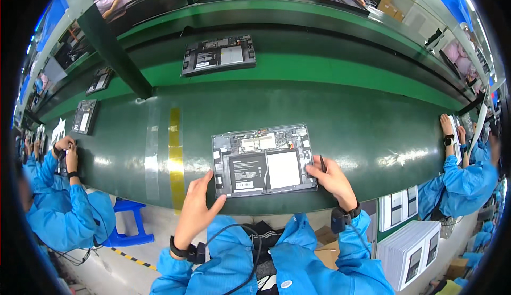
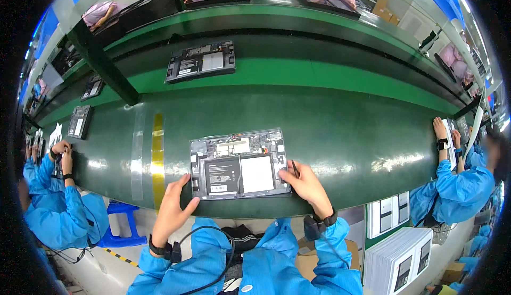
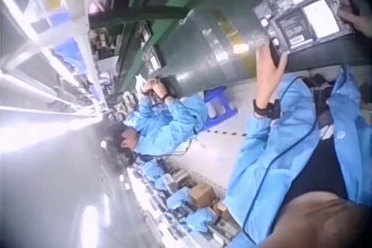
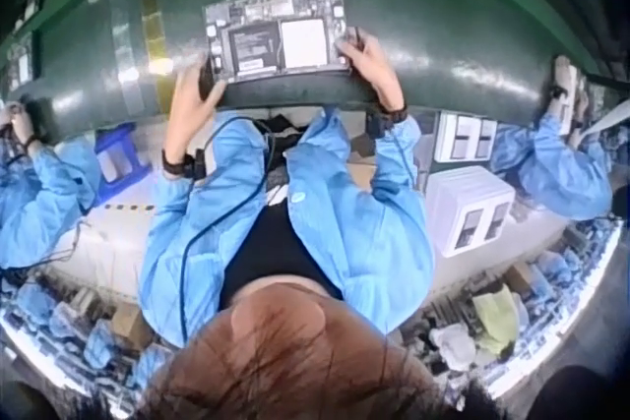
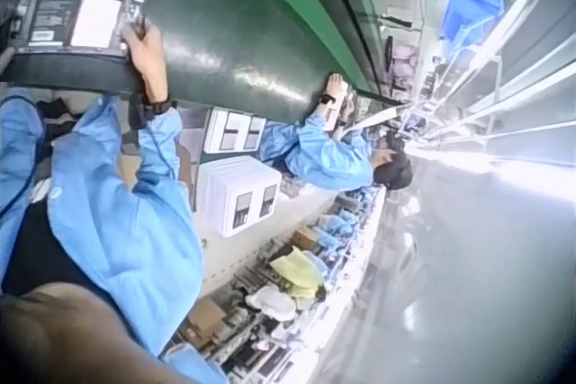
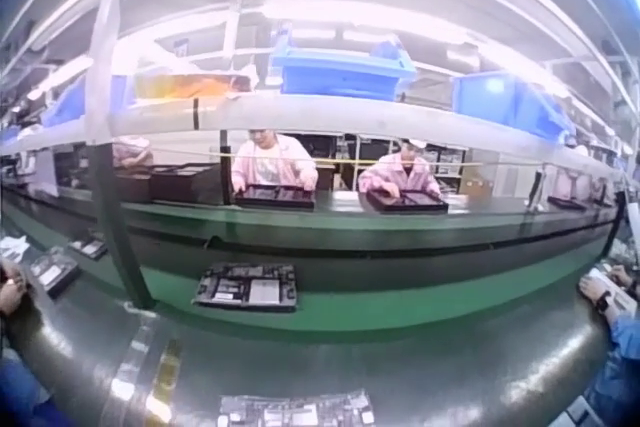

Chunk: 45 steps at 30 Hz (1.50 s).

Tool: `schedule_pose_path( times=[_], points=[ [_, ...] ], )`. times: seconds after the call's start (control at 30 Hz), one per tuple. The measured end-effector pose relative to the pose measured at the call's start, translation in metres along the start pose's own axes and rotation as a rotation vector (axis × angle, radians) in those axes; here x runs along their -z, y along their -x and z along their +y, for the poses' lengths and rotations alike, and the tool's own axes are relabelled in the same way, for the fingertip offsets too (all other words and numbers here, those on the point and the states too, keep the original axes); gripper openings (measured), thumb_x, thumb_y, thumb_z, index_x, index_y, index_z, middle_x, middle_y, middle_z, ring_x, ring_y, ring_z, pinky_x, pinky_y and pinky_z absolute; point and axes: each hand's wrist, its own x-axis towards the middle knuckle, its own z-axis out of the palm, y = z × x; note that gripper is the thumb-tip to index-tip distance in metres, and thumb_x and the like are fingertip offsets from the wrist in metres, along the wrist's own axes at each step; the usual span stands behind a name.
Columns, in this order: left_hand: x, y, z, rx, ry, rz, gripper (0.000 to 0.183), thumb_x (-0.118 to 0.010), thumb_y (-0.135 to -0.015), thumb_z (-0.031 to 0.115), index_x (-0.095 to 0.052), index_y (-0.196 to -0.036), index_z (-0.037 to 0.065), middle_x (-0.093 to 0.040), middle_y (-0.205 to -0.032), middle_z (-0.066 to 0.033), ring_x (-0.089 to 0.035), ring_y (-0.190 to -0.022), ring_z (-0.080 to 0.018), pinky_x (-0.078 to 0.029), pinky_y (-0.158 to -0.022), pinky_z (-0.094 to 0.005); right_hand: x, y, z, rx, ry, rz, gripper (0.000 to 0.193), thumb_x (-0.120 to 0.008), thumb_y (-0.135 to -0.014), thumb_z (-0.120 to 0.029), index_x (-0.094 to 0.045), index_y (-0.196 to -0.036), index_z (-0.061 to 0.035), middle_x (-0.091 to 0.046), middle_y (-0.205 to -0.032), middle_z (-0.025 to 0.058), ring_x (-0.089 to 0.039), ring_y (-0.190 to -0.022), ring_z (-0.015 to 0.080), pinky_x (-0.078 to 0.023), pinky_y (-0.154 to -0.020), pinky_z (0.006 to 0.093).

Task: The recorder is assembling a tablet or laptop component on a factory assembly line, specifically connecting internal cables and battery components using tweezers.

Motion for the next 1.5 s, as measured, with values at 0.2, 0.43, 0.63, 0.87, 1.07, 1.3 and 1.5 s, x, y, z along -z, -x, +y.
schedule_pose_path(
  times=[0.2,0.43,0.63,0.87,1.07,1.3,1.5],
  points=[
    [0.023,-0.002,0.023,-0.118,-0.258,0.087,0.063,-0.073,-0.082,0.012,-0.048,-0.138,-0.003,-0.058,-0.127,-0.0188,-0.054,-0.115,-0.0368,-0.045,-0.098,-0.0438,0.004,0.019,-0.086,0.376,0.334,0.566,0.035,-0.052,-0.102,-0.026,-0.067,-0.103,0.0059,-0.068,-0.082,0.0053,-0.061,-0.072,0.0147,-0.048,-0.068,0.0265],
    [-0.007,-0.089,0.035,-0.750,-0.441,-0.300,0.057,-0.071,-0.083,0.027,-0.056,-0.131,0.001,-0.057,-0.134,-0.0112,-0.055,-0.111,-0.0266,-0.045,-0.091,-0.0380,-0.011,-0.001,-0.124,0.738,0.603,-0.068,0.041,-0.080,-0.074,-0.007,-0.070,-0.114,-0.0079,-0.061,-0.093,0.0079,-0.059,-0.057,0.0178,-0.046,-0.051,0.0312],
    [-0.041,-0.116,0.013,-1.002,-0.479,-0.366,0.055,-0.054,-0.094,0.047,-0.068,-0.113,-0.003,-0.061,-0.127,-0.0161,-0.056,-0.115,-0.0301,-0.044,-0.094,-0.0413,-0.035,-0.041,-0.085,0.980,1.218,-0.421,0.027,-0.066,-0.085,-0.036,-0.059,-0.100,-0.0146,-0.068,-0.100,0.0055,-0.066,-0.062,0.0124,-0.052,-0.051,0.0268],
    [-0.044,-0.118,0.004,-0.971,-0.496,-0.396,0.048,-0.059,-0.091,0.049,-0.072,-0.107,0.006,-0.062,-0.126,-0.0107,-0.058,-0.115,-0.0280,-0.049,-0.091,-0.0424,-0.034,-0.056,-0.065,0.936,1.251,-0.513,0.032,-0.072,-0.083,-0.044,-0.062,-0.096,-0.0165,-0.071,-0.117,0.0055,-0.062,-0.065,0.0063,-0.040,-0.049,0.0181],
    [-0.044,-0.124,0.000,-1.018,-0.547,-0.363,0.045,-0.056,-0.092,0.048,-0.071,-0.111,0.010,-0.062,-0.127,-0.0081,-0.060,-0.112,-0.0250,-0.048,-0.093,-0.0427,-0.033,-0.062,-0.055,0.932,1.211,-0.470,0.007,-0.063,-0.087,-0.016,-0.064,-0.093,-0.0202,-0.067,-0.129,0.0090,-0.049,-0.056,0.0049,-0.032,-0.048,0.0165],
    [-0.047,-0.127,-0.001,-0.949,-0.494,-0.399,0.042,-0.048,-0.097,0.032,-0.066,-0.123,0.004,-0.058,-0.138,-0.0123,-0.054,-0.128,-0.0281,-0.044,-0.105,-0.0470,-0.037,-0.064,-0.046,0.985,1.203,-0.403,0.014,-0.071,-0.086,-0.028,-0.059,-0.094,-0.0231,-0.074,-0.113,0.0103,-0.049,-0.051,0.0041,-0.029,-0.045,0.0155],
    [-0.043,-0.121,0.000,-0.909,-0.489,-0.402,0.041,-0.052,-0.094,0.030,-0.066,-0.121,0.003,-0.058,-0.137,-0.0126,-0.053,-0.128,-0.0289,-0.044,-0.104,-0.0474,-0.044,-0.069,-0.044,0.983,1.155,-0.411,0.017,-0.070,-0.090,-0.033,-0.059,-0.094,-0.0206,-0.075,-0.109,0.0123,-0.046,-0.048,0.0031,-0.029,-0.043,0.0146]
  ],
)
